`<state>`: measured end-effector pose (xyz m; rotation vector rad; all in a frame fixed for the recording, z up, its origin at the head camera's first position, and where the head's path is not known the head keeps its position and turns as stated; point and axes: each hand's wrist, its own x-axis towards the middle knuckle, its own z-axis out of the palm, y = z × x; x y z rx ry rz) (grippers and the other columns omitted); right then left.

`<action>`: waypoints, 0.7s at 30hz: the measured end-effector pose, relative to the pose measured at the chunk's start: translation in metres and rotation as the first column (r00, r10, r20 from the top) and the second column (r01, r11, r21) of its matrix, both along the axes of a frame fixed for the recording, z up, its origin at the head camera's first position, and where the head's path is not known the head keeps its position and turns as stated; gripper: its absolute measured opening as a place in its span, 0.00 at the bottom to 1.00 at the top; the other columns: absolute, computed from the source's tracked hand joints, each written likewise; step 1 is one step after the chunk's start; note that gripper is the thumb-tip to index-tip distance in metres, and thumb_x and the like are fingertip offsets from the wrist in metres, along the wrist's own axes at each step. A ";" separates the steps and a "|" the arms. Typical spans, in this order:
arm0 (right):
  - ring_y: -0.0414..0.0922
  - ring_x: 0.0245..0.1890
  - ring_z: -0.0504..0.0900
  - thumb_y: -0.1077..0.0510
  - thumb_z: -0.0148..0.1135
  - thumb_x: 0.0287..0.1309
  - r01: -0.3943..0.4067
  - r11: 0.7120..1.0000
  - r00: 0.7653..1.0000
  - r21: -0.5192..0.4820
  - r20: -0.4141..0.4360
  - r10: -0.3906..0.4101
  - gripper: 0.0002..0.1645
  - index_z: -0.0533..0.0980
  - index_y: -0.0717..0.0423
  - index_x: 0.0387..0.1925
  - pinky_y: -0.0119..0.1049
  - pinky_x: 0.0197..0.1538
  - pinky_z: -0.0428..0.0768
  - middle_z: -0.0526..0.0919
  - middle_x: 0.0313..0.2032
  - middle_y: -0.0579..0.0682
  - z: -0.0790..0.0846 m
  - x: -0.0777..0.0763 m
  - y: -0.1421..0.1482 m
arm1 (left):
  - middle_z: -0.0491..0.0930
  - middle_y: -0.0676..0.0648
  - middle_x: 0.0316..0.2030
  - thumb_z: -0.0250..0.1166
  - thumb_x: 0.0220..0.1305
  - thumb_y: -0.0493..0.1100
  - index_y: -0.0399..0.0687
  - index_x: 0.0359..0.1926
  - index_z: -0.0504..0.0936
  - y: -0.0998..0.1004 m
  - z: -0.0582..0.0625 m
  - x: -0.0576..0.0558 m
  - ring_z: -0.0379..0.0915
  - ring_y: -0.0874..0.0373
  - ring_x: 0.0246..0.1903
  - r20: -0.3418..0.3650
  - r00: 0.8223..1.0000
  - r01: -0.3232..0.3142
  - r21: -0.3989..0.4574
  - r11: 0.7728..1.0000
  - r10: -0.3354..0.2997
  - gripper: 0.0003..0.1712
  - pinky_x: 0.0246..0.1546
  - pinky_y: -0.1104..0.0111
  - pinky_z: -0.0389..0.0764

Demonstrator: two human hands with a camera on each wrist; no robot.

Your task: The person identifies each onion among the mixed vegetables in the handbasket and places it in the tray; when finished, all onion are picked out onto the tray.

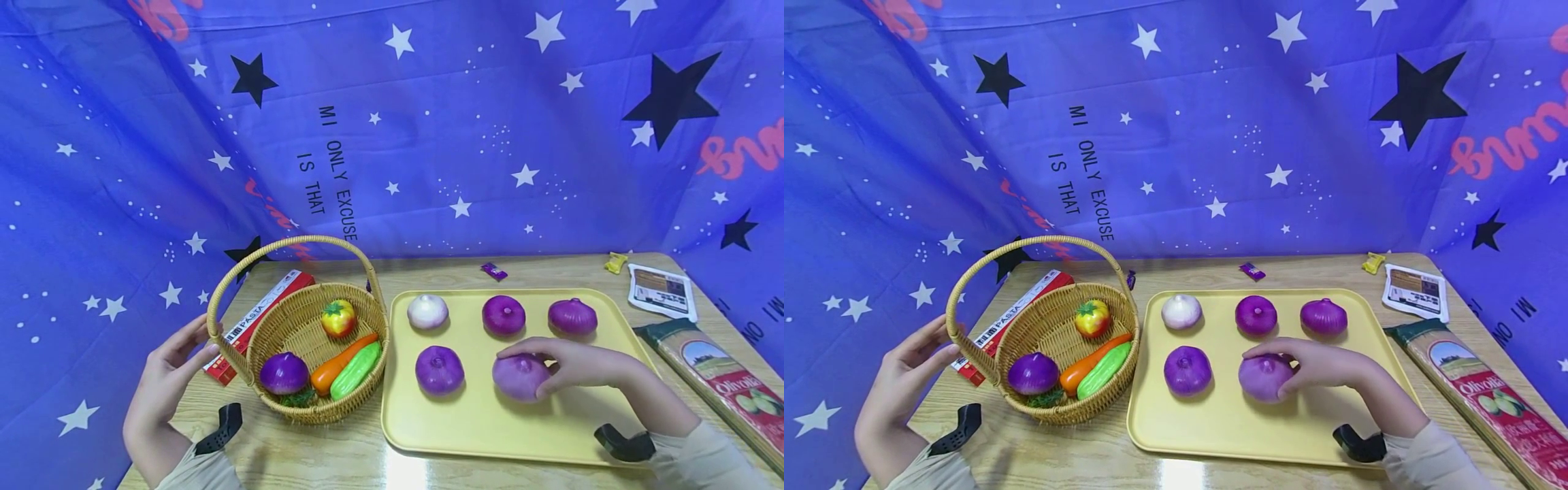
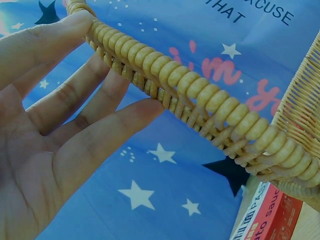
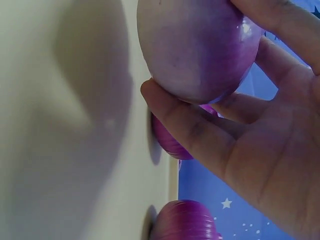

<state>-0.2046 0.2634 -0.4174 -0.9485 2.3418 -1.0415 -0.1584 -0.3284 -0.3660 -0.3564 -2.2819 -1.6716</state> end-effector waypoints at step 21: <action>0.23 0.56 0.66 0.49 0.70 0.44 0.059 0.997 0.998 0.042 0.025 -0.060 0.41 0.68 0.43 0.63 0.22 0.54 0.69 0.71 0.61 0.53 -0.015 0.006 0.000 | 0.82 0.63 0.45 0.56 0.61 0.25 0.37 0.63 0.69 0.001 0.000 0.000 0.77 0.74 0.47 -0.038 0.998 0.045 0.038 0.998 -0.043 0.27 0.47 0.86 0.75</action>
